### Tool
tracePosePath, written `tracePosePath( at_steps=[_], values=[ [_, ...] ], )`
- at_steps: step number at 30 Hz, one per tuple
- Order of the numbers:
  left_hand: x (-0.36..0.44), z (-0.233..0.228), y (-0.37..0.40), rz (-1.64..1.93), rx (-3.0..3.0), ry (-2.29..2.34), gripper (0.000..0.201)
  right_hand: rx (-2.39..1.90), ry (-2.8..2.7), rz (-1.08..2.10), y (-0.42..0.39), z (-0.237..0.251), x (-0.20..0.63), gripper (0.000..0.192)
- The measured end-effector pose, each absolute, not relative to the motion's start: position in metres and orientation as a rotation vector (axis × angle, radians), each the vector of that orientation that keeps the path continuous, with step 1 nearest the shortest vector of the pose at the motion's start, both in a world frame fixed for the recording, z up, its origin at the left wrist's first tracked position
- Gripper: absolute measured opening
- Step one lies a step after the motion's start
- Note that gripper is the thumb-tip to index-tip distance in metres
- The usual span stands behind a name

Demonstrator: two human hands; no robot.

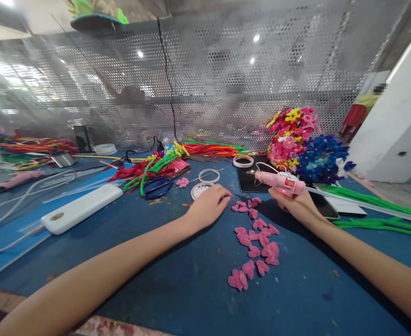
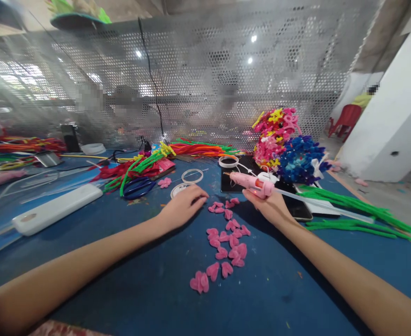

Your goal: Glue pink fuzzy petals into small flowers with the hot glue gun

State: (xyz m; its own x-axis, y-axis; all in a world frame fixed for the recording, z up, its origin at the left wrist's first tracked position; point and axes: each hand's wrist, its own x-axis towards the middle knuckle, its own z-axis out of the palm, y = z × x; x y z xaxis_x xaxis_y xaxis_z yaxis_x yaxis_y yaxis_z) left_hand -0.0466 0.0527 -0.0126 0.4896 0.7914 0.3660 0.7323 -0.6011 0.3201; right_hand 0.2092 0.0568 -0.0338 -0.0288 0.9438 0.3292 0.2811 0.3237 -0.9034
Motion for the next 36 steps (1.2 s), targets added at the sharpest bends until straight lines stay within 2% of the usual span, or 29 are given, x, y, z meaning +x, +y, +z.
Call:
tracePosePath(
  at_steps=[3, 9, 15, 21, 25, 31, 36],
  values=[
    [-0.038, -0.021, 0.04, 0.665, 2.618, 1.261, 0.019, -1.192, -1.526, 0.809, 0.055, -0.04, 0.218, 0.032],
    [-0.036, -0.026, 0.045, 0.675, 2.507, 1.287, 0.012, -1.19, -1.594, 0.987, 0.045, -0.036, 0.23, 0.034],
    [-0.038, -0.026, 0.049, 0.762, 2.35, 1.266, 0.005, -1.122, -1.58, 0.973, 0.042, -0.031, 0.229, 0.034],
    [-0.039, -0.022, 0.046, 0.922, 2.246, 1.229, 0.017, -1.098, -1.47, 1.082, 0.047, -0.038, 0.226, 0.033],
    [-0.04, -0.02, 0.045, 0.994, 2.212, 1.198, 0.017, -1.133, -1.457, 1.101, 0.047, -0.044, 0.225, 0.034],
    [-0.039, -0.022, 0.044, 1.158, 1.777, 1.122, 0.009, -1.166, -1.455, 1.103, 0.045, -0.043, 0.222, 0.037],
    [-0.035, -0.028, 0.046, 1.173, 1.502, 0.981, 0.02, -1.172, -1.47, 1.1, 0.044, -0.042, 0.221, 0.038]
  ],
)
